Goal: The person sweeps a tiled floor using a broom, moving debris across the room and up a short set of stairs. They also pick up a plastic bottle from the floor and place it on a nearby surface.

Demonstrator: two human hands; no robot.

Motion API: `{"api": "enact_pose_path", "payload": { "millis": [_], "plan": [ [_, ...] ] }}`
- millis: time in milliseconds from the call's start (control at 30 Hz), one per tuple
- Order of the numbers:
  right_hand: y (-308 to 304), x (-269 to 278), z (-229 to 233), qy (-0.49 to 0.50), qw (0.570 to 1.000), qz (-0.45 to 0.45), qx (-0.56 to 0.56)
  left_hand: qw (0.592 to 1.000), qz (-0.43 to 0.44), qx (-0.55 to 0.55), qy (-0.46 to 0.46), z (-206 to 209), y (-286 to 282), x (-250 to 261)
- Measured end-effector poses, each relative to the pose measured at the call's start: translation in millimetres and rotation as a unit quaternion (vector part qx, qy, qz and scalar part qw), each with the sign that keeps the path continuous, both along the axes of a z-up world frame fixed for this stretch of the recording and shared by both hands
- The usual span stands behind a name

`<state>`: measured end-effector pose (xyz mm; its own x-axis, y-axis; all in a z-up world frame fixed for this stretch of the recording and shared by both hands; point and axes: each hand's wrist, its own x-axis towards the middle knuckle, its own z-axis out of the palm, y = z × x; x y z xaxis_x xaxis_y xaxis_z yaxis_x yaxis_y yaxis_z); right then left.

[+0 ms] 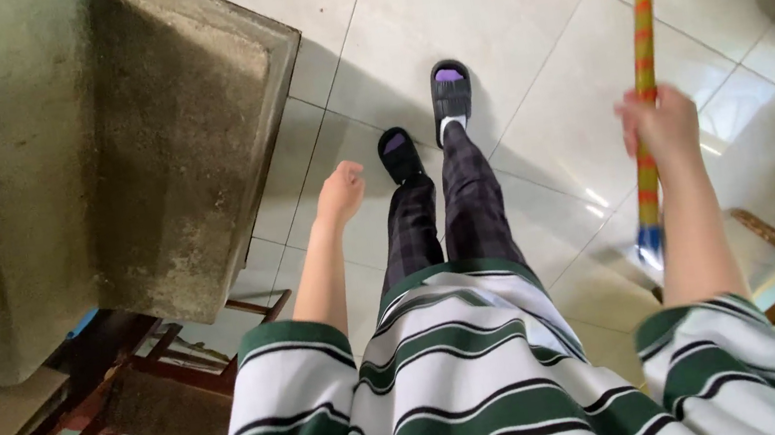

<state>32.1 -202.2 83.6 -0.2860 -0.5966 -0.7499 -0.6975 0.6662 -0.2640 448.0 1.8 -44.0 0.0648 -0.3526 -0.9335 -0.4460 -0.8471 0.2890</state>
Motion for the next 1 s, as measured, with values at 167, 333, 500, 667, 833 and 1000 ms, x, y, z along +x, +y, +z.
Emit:
{"api": "enact_pose_path", "payload": {
  "millis": [167, 333, 500, 667, 833, 1000],
  "plan": [
    [-92, -37, -171, -0.099, 0.977, -0.166, -0.084, 0.998, 0.056, -0.025, -0.015, -39, -39, -21],
    [-110, -51, -320, -0.082, 0.98, -0.176, -0.047, 0.997, 0.072, -0.003, -0.005, -77, -59, -59],
    [-134, 20, -326, -0.118, 0.976, -0.174, -0.064, 0.995, 0.086, -0.008, 0.039, -80, -97, -100],
    [-122, 27, -306, -0.087, 0.992, -0.067, -0.06, 0.993, 0.095, -0.014, 0.062, -79, -107, -122],
    [-99, 9, -229, -0.087, 0.996, 0.007, 0.01, 0.996, 0.068, 0.014, 0.053, -82, -94, -119],
    [-141, -13, -186, -0.1, 0.983, 0.129, 0.082, 0.998, 0.056, 0.024, 0.033, -90, -76, -107]
  ]
}}
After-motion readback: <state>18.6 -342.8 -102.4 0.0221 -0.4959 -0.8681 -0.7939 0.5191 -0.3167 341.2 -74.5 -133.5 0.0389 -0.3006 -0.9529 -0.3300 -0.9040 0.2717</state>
